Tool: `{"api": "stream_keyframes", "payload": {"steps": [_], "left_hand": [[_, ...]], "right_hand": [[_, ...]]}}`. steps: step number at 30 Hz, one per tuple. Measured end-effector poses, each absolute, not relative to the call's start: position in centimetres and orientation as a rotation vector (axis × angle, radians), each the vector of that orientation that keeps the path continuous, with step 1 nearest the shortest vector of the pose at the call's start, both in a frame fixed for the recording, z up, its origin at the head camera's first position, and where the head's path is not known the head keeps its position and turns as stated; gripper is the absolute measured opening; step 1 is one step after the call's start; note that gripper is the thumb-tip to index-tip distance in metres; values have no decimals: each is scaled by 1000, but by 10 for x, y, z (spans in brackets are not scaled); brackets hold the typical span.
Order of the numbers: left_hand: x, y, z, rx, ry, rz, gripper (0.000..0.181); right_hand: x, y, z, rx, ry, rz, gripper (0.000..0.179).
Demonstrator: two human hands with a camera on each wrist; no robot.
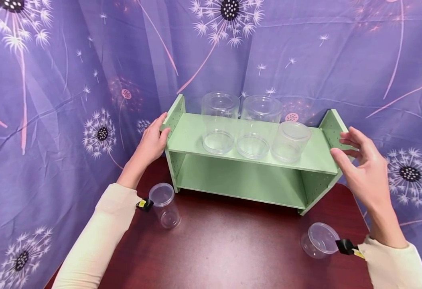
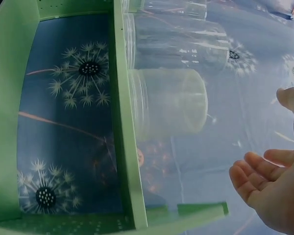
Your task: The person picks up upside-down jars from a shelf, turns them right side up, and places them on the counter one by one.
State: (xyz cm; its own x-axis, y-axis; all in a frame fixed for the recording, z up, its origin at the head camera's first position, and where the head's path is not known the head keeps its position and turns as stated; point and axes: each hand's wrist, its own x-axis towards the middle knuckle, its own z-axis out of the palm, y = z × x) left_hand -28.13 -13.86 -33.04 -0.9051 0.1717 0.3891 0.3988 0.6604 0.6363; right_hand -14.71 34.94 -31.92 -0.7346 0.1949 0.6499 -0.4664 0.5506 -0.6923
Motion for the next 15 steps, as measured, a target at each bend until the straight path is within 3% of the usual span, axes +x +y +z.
{"api": "stream_keyframes", "payload": {"steps": [15], "left_hand": [[-281,-138,-331,-447,-2582,-1067,57]], "right_hand": [[-202,336,-329,191,-2285,1172,68]]}}
